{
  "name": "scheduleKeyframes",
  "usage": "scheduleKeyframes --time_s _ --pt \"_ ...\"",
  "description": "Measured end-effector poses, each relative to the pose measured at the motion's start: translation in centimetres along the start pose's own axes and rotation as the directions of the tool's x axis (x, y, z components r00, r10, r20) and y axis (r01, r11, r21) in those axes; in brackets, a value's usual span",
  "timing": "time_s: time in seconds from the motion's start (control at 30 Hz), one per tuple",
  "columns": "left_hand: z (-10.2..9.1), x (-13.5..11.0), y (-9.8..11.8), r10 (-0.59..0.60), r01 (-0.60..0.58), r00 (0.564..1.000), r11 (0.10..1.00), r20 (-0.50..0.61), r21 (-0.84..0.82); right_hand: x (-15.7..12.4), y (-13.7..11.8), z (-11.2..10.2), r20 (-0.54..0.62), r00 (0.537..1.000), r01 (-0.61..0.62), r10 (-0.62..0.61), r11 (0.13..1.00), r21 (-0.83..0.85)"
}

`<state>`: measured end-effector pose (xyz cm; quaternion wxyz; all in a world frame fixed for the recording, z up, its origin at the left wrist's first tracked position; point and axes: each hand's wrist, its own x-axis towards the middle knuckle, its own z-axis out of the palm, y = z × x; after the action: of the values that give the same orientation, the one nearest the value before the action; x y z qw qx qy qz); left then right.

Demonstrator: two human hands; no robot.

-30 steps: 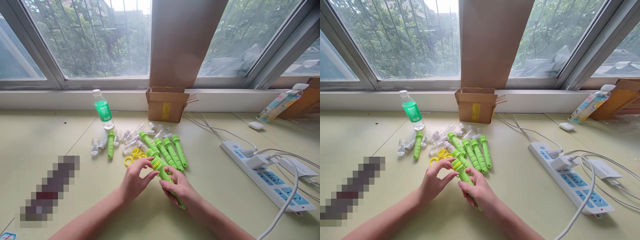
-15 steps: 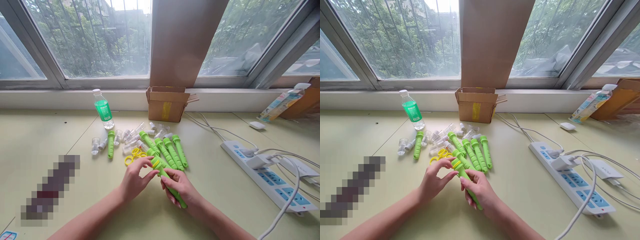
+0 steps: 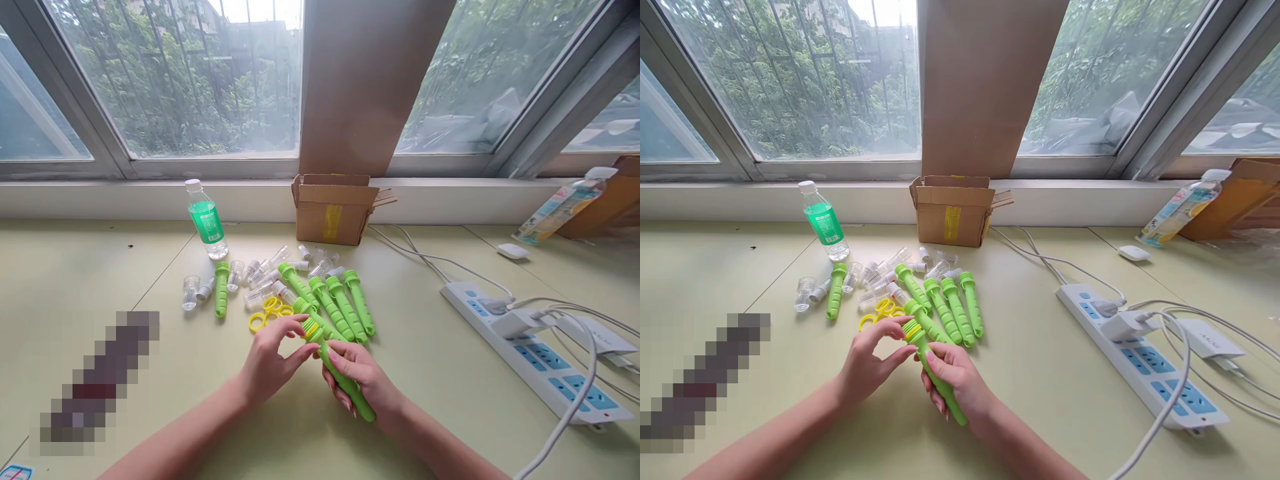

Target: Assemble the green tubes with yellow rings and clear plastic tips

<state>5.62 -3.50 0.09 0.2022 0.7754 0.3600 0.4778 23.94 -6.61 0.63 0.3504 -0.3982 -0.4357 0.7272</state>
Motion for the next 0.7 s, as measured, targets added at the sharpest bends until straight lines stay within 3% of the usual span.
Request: scheduleKeyframes --time_s 0.43,0.7 --pt "0.59 -0.50 -0.92 -0.018 0.019 1.000 0.999 0.026 -0.039 -0.21 0.23 -0.35 -0.084 0.994 -0.070 0.063 0.994 -0.083" --pt "0.31 -0.34 -0.90 0.011 -0.011 1.000 0.999 0.008 -0.037 -0.19 -0.31 -0.11 -0.080 0.997 -0.010 0.003 0.995 -0.097"
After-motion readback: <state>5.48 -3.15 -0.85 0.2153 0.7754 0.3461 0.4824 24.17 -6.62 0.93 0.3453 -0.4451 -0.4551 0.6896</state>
